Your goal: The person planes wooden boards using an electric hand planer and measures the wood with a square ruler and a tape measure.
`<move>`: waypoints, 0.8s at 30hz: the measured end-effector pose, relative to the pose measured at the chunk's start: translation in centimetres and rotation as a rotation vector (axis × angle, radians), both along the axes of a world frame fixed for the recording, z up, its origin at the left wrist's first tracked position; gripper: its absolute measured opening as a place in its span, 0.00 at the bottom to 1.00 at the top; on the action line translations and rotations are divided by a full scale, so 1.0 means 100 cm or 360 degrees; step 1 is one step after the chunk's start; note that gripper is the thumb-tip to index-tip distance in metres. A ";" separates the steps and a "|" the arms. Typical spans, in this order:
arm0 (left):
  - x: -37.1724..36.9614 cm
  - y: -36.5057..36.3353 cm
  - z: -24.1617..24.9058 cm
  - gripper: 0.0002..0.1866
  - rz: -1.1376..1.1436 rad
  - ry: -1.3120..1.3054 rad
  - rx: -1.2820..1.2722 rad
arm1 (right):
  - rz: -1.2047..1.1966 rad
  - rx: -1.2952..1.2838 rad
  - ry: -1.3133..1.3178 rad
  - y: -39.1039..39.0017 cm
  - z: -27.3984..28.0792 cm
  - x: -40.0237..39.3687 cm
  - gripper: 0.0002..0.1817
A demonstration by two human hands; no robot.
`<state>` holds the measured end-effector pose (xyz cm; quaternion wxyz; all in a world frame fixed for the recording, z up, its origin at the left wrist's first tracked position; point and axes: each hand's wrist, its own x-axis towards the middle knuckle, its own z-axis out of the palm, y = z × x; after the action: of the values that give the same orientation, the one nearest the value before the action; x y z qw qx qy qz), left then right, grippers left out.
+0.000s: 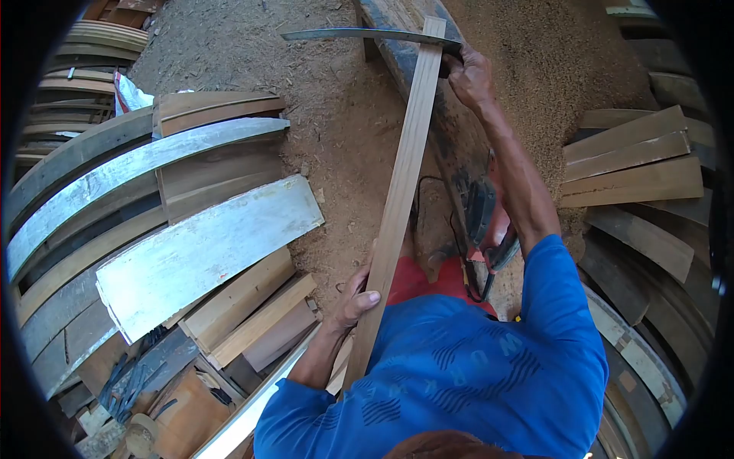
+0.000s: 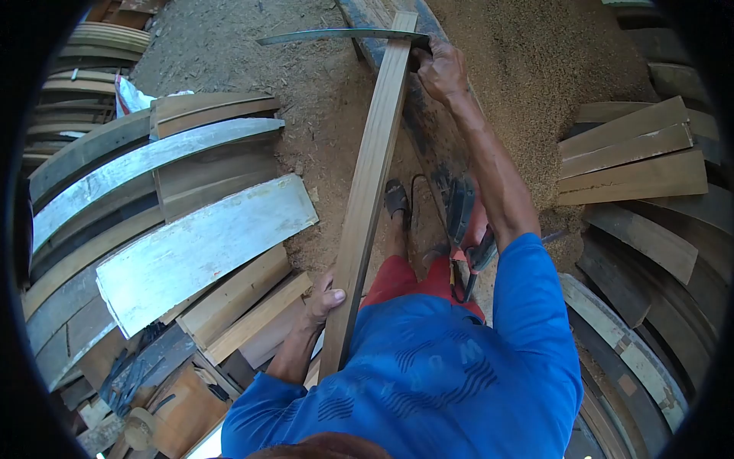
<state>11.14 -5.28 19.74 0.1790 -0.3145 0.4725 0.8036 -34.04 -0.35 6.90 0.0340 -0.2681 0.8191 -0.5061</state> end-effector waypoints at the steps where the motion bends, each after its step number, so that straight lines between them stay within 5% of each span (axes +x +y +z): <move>1: 0.004 0.001 -0.005 0.63 -0.0008 0.0000 0.0002 | 0.0009 -0.0030 -0.0037 0.001 0.001 0.001 0.12; 11: 0.020 0.001 -0.025 0.62 0.0061 -0.0063 0.0071 | 0.0073 0.0014 0.0005 0.003 0.013 0.005 0.14; 14: 0.020 -0.004 -0.018 0.58 0.0192 -0.0134 0.0164 | 0.0115 0.0083 0.0322 0.000 0.006 -0.003 0.13; 17: 0.037 -0.014 -0.034 0.54 0.0281 -0.0046 0.0356 | -0.0536 -0.0429 -0.0763 0.012 0.071 0.029 0.14; 21: 0.040 -0.028 -0.024 0.53 0.0183 0.0109 0.0474 | -0.0841 -0.1265 -0.0807 0.057 0.082 0.064 0.11; 24: 0.027 -0.038 0.002 0.52 0.0022 0.0240 0.0425 | -0.0706 -0.1098 -0.0771 0.079 0.088 0.102 0.15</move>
<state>13.85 -9.06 19.98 0.1777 -0.2298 0.3713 0.8819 -23.81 7.52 15.75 0.0241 0.0433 0.6093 -0.7914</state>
